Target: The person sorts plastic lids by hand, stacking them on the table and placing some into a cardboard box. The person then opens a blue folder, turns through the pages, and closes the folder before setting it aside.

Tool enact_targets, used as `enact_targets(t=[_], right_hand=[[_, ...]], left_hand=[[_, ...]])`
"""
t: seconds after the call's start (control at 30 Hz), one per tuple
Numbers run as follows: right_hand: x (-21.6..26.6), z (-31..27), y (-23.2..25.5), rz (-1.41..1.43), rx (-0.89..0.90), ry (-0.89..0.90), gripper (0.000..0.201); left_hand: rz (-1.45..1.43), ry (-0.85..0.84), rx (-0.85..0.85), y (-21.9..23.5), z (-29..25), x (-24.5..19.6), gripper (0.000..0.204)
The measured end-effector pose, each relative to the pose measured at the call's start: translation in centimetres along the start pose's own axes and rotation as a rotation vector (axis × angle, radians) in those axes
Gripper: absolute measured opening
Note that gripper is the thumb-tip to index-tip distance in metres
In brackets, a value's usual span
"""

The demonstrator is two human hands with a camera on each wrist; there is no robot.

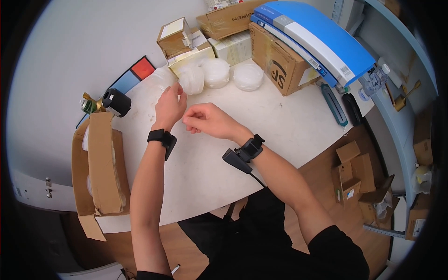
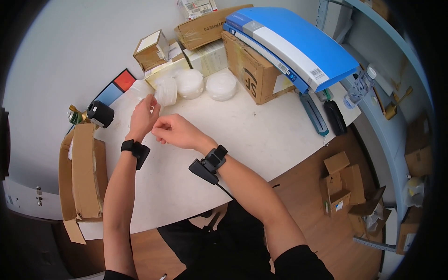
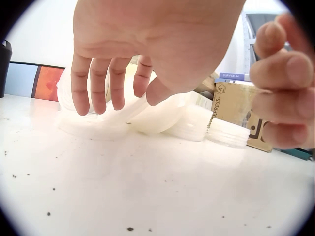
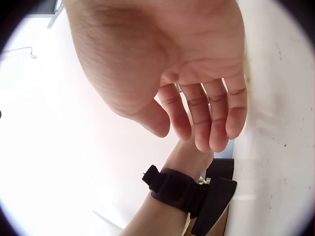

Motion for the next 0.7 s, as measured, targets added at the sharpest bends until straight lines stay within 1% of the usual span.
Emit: enact_targets(t=[0.03, 0.07, 0.13, 0.17, 0.23, 0.3, 0.37, 0.4, 0.43, 0.47, 0.5, 0.53, 0.6, 0.63, 0.7], right_hand=[[0.0, 0.0, 0.0, 0.002, -0.008, 0.000, 0.021], [0.0, -0.1, 0.0, 0.001, -0.010, 0.000, 0.022], [0.2, -0.2, 0.1, 0.003, -0.022, 0.002, 0.022], [0.3, -0.2, 0.0, 0.001, -0.017, -0.001, 0.023], [0.4, -0.3, -0.3, 0.002, -0.007, -0.007, 0.023], [0.7, -0.3, -0.5, -0.033, -0.006, -0.031, 0.024], [1.0, -0.5, -0.9, -0.048, -0.002, -0.043, 0.024], [1.1, -0.5, -1.1, -0.063, -0.007, -0.057, 0.024], [1.1, -0.5, -1.2, -0.072, 0.003, -0.061, 0.024], [1.1, -0.6, -1.3, -0.066, 0.001, -0.045, 0.024], [1.1, -0.6, -1.4, -0.062, 0.000, -0.031, 0.023], [1.2, -0.6, -1.4, -0.077, 0.006, -0.040, 0.023], [1.4, -0.7, -1.5, -0.092, 0.005, -0.023, 0.022], [1.5, -0.7, -1.6, -0.111, 0.017, -0.043, 0.022], [2.2, -0.4, -1.9, -0.073, 0.030, -0.002, 0.021]], left_hand=[[-0.039, -0.034, -0.041, 0.5, -0.5, -0.2, 0.021], [-0.039, -0.042, -0.035, 1.1, -1.3, -0.5, 0.021], [-0.232, -0.097, -0.107, 2.9, -3.3, -1.3, 0.015], [-0.230, -0.101, -0.099, 3.8, -4.5, -1.9, 0.015], [-0.409, -0.058, -0.090, 5.7, -7.1, -2.9, 0.014], [-0.444, -0.041, -0.076, 7.0, -9.4, -3.6, 0.015], [-0.504, -0.005, -0.042, 7.6, -11.2, -4.0, 0.016], [-0.509, 0.003, -0.052, 7.8, -11.9, -4.1, 0.016], [-0.567, -0.016, -0.009, 7.8, -12.5, -4.1, 0.016], [-0.626, -0.036, 0.034, 7.9, -12.9, -4.1, 0.016], [-0.670, -0.016, 0.061, 8.0, -13.3, -3.9, 0.015], [-0.686, -0.014, 0.051, 7.8, -13.4, -3.2, 0.015], [-0.769, -0.085, 0.010, 7.4, -13.8, -1.7, 0.015], [-0.794, -0.075, -0.004, 7.1, -14.0, -0.9, 0.015], [-0.988, -0.093, 0.032, 6.6, -14.2, 0.5, 0.014]])
Point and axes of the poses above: each hand's wrist, its own z-axis towards the middle knuckle, its own y-axis out of the back of the hand, x = y × z, the point moved 2 cm from there along z, towards the middle knuckle, and after that the axes turned 5 degrees about x, right-handed, at the moved point
